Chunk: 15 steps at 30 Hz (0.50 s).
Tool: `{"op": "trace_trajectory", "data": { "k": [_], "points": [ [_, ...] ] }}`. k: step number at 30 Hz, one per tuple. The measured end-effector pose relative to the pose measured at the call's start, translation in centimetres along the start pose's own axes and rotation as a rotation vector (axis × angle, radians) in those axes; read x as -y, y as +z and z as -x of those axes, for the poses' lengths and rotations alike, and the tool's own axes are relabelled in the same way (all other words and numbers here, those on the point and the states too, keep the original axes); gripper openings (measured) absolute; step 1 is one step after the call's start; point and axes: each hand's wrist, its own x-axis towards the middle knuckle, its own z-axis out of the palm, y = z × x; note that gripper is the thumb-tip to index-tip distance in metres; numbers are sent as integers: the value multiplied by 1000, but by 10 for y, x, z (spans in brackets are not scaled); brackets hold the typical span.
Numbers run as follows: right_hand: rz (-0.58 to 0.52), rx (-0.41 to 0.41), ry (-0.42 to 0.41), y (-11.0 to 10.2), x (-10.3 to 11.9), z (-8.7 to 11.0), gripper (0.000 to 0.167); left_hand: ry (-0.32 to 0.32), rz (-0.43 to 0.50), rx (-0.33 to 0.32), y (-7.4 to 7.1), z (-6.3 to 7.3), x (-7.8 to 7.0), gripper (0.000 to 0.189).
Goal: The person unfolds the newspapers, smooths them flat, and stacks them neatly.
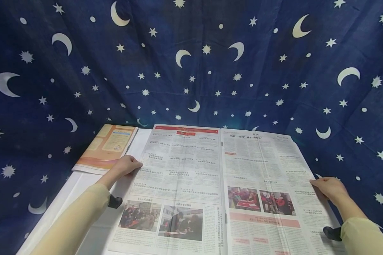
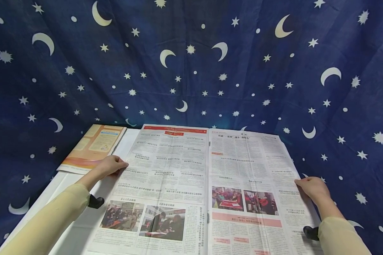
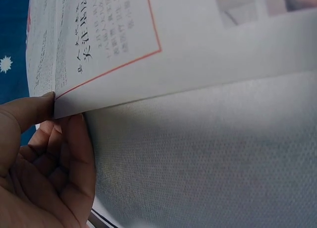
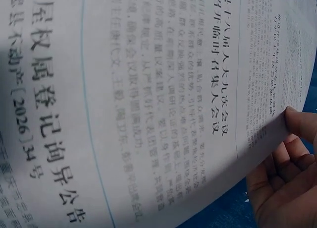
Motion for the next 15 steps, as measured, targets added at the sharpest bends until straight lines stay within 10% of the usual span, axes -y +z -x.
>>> {"op": "trace_trajectory", "data": {
  "k": [15],
  "points": [
    [41, -22, 13, 1, 3, 0, 37, 34, -101, -10, 2, -7, -3, 23]
  ]
}}
